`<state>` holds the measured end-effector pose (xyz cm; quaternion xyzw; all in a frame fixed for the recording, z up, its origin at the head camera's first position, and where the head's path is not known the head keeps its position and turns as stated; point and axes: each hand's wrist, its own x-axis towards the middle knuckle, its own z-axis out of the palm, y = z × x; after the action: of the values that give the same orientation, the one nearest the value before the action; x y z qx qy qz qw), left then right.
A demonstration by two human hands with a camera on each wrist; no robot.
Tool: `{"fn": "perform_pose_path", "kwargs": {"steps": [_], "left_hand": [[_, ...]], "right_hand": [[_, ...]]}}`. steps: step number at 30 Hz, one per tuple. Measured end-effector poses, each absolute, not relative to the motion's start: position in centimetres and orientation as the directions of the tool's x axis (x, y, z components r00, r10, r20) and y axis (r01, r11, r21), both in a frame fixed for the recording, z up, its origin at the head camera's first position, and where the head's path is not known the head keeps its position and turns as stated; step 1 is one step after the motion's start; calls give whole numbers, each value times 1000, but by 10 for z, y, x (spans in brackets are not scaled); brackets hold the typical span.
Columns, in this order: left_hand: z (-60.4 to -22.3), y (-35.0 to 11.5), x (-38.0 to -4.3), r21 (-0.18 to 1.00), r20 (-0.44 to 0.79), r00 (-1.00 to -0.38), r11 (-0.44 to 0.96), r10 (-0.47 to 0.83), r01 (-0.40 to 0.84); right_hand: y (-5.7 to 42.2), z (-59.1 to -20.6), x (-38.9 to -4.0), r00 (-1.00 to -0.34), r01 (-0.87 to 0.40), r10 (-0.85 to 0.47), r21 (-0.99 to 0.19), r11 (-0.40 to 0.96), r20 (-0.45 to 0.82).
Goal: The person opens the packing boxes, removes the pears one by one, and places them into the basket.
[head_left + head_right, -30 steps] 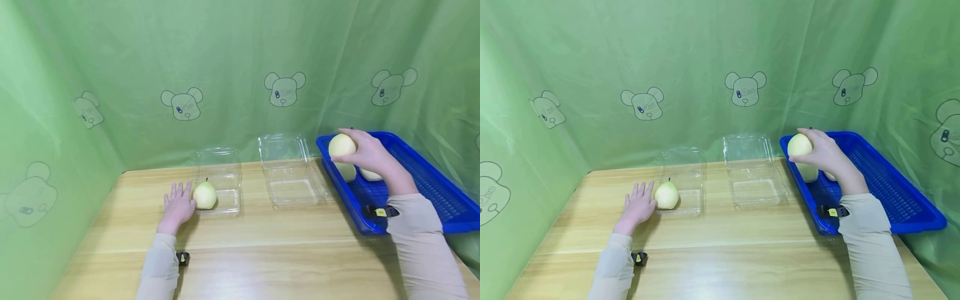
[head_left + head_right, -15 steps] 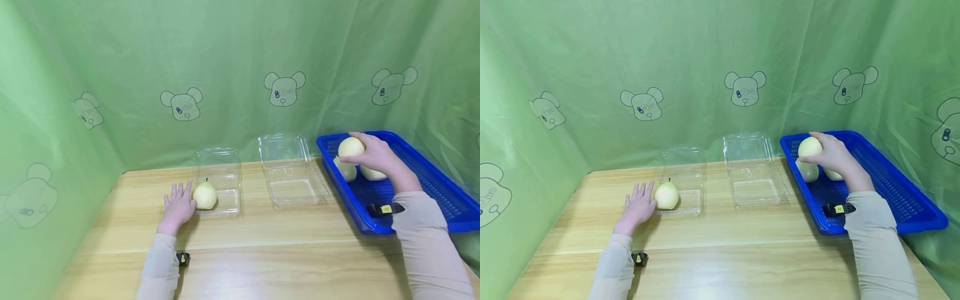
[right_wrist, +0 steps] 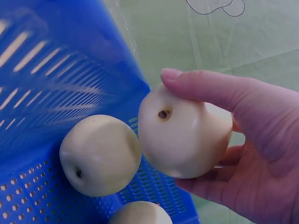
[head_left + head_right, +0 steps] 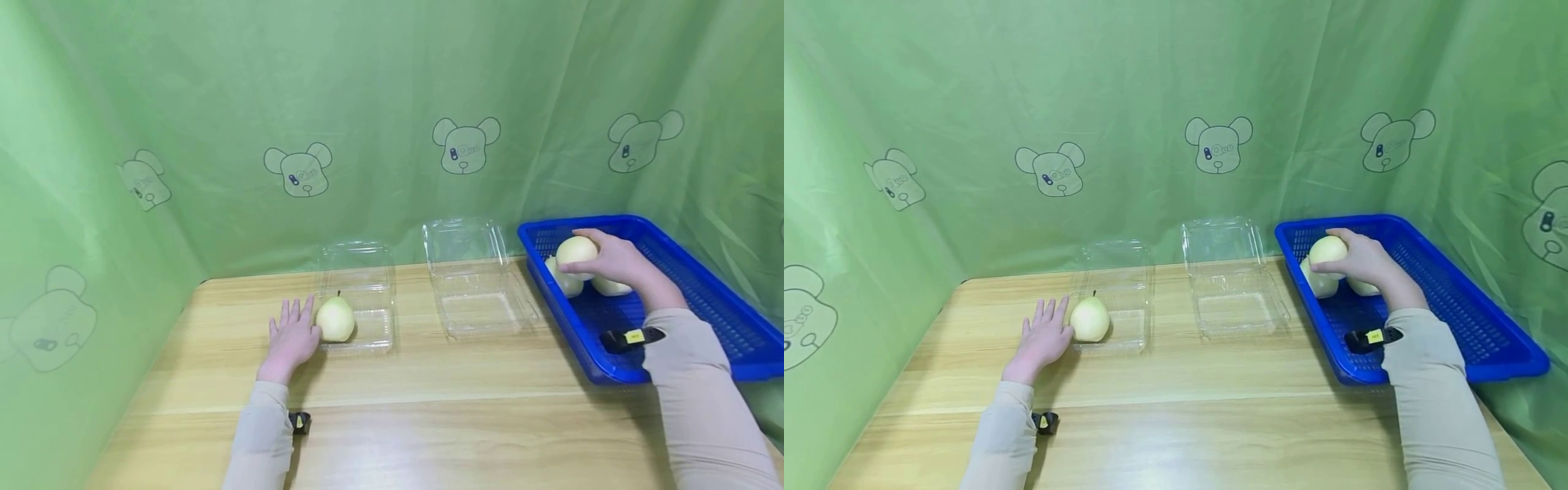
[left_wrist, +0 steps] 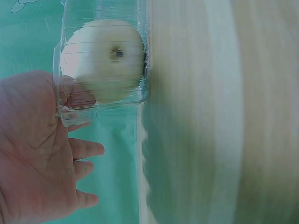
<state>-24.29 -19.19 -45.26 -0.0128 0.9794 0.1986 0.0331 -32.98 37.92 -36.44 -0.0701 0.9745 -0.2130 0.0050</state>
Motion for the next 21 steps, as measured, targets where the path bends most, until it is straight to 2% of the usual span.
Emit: {"fn": "perform_pose_path", "kwargs": {"steps": [21], "left_hand": [[-452,-191,-243,387,-88,-996,921,-13,-46]], "right_hand": [[386,-372,-325,-974,-161,-212,-414,896,-80]]}}
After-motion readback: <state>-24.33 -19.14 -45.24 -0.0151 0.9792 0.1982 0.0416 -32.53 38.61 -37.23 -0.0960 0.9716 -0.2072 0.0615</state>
